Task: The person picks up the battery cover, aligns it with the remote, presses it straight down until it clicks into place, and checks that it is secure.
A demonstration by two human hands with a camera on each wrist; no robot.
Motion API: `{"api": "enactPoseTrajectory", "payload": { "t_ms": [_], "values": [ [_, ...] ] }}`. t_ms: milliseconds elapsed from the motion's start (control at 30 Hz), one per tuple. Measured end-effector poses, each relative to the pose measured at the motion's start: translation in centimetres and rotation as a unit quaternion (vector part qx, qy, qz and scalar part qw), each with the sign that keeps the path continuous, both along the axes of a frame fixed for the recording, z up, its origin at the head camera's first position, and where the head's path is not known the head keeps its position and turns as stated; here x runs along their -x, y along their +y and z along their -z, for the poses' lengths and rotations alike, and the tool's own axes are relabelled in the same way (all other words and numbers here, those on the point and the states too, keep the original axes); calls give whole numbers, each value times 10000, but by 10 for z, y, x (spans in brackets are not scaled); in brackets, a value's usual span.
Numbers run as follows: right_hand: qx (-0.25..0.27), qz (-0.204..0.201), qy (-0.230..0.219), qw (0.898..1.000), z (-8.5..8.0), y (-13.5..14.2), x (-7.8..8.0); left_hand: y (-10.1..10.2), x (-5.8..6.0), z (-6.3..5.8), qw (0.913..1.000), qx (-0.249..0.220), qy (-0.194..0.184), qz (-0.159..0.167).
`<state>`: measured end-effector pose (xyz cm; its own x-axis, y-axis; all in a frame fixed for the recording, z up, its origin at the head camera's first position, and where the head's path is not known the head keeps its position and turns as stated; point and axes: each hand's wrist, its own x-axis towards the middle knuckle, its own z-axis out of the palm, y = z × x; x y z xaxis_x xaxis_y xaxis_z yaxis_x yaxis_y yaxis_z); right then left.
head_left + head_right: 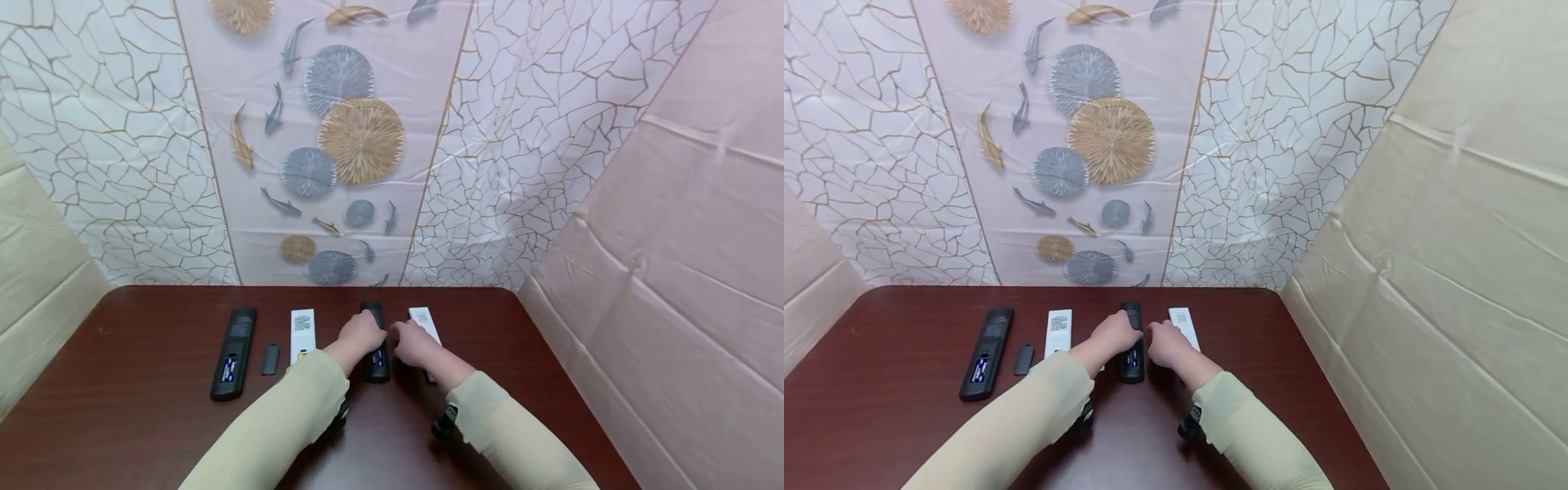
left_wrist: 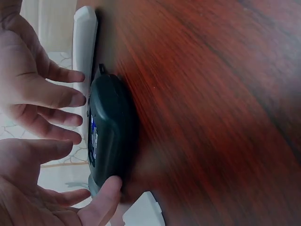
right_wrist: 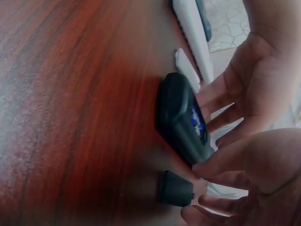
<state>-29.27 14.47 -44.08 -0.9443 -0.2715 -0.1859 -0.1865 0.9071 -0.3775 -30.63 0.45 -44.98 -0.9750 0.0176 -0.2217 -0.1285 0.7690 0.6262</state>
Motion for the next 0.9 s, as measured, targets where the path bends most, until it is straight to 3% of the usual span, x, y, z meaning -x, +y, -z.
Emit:
{"api": "enactPoseTrajectory", "payload": {
  "t_ms": [200,533,900],
  "values": [
    [-133,8,-8,9999,7,1,1,1,3,-3,9997,209,-80,-30],
    [-201,64,-157,9997,11,1,3,7,8,4,9987,466,-149,-163],
    [-182,42,-174,9997,15,3,6,6,4,3,9992,-7,-131,-386]
  ]
}}
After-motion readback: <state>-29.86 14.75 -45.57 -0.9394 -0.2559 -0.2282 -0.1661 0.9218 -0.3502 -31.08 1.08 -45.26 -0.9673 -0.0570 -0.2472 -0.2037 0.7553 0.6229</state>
